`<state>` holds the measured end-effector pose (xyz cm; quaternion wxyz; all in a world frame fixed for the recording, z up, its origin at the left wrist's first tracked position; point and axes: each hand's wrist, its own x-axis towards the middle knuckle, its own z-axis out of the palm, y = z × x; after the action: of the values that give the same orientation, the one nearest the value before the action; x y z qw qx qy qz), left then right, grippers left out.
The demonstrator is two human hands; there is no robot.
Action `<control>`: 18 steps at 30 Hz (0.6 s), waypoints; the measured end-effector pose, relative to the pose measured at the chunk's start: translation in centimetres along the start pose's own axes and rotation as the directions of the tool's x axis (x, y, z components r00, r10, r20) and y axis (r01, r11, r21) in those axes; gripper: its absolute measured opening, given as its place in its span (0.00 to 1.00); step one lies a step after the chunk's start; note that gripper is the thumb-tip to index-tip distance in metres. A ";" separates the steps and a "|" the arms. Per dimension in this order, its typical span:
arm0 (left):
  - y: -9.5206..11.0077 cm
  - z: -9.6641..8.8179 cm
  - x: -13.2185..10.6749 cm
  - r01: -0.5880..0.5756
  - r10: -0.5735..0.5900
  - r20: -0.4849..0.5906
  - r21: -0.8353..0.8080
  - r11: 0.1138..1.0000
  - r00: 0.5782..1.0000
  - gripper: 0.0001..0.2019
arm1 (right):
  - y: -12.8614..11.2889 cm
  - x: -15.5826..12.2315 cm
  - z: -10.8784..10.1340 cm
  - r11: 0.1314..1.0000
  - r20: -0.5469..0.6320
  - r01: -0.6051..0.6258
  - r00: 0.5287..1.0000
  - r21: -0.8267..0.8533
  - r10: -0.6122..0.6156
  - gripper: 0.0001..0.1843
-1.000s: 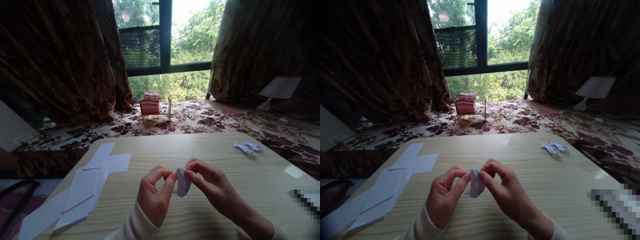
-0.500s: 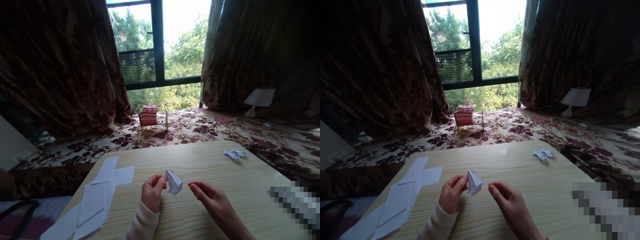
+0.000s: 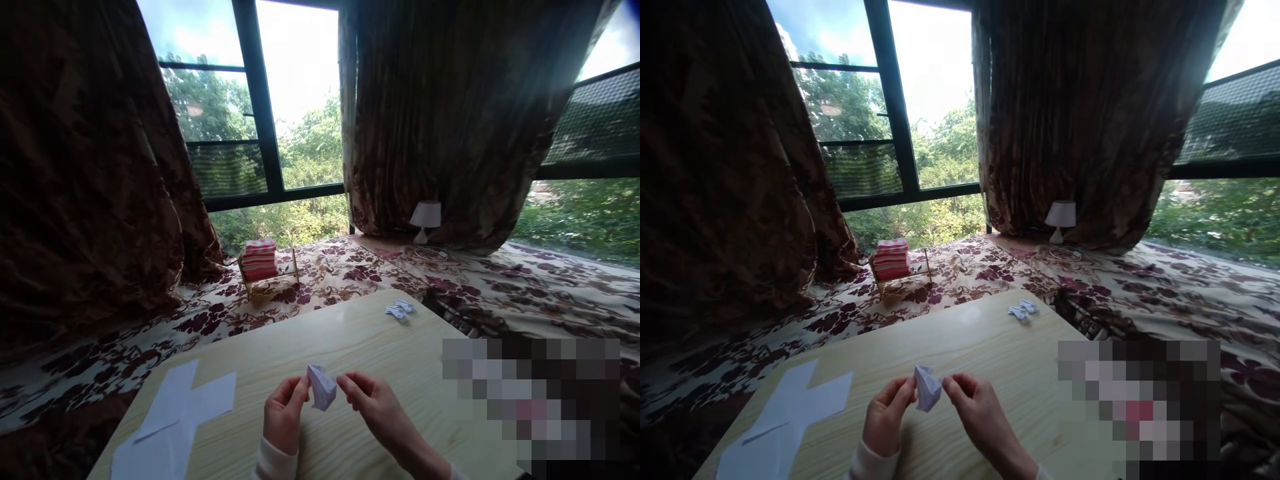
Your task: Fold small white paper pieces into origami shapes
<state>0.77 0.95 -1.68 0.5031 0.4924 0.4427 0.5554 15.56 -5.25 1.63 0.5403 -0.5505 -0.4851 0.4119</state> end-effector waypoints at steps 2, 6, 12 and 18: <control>-0.3 0.2 -0.1 0.002 -0.002 -0.003 -0.002 1.000 1.000 0.18 | 0.3 -0.2 -0.2 1.000 -0.005 -0.017 1.000 -0.008 0.017 0.23; -0.9 0.5 -0.2 0.009 -0.009 -0.009 -0.014 1.000 1.000 0.20 | 1.0 -0.7 -0.2 0.999 -0.007 -0.053 0.999 -0.005 0.053 0.23; -1.4 0.3 -0.2 0.025 -0.026 -0.026 -0.023 0.999 0.999 0.21 | 2.1 -1.2 -0.1 0.995 -0.026 -0.094 0.995 0.036 0.095 0.23; -1.6 0.1 -0.1 0.030 -0.030 -0.017 -0.028 0.999 0.999 0.18 | 2.1 -0.9 0.7 0.995 -0.012 -0.092 0.996 0.040 0.092 0.24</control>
<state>1.03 1.06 -3.27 0.5143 0.4737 0.4467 0.5582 14.93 -5.87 -0.54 0.5349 -0.5644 -0.4471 0.4420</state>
